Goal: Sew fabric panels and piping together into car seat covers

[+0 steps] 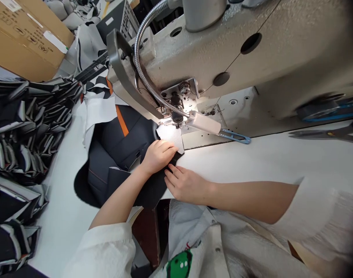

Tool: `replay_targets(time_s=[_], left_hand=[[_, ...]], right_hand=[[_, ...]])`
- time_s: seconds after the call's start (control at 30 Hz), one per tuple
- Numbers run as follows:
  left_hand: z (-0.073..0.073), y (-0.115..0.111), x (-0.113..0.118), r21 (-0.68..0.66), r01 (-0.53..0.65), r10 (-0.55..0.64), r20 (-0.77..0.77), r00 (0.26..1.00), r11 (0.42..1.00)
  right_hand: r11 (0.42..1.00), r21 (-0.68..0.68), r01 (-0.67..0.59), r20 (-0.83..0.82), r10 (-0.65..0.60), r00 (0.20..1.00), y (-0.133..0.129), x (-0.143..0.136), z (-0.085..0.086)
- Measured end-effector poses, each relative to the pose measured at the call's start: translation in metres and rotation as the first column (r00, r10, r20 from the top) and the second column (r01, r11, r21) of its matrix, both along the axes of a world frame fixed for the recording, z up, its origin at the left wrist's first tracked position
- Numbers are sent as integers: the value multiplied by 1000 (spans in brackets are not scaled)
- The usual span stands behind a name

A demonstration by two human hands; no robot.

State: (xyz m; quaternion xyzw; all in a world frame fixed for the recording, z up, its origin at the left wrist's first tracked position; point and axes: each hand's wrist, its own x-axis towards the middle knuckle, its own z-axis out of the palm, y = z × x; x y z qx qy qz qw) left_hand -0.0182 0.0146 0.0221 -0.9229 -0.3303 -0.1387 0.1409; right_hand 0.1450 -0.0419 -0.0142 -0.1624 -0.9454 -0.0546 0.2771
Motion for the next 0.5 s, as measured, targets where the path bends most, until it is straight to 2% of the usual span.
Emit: replay_targets(time_s=[0.33,0.5], left_hand=[[-9,8,-8,-86,31,-21,115,993,996],[-14,23,-13,-62,29,-20,137,990,998]], right_hand=[[1000,-5,-4,40,4,999,-1,1,0],[999,-40,0,74,3,997,3,1,-1]])
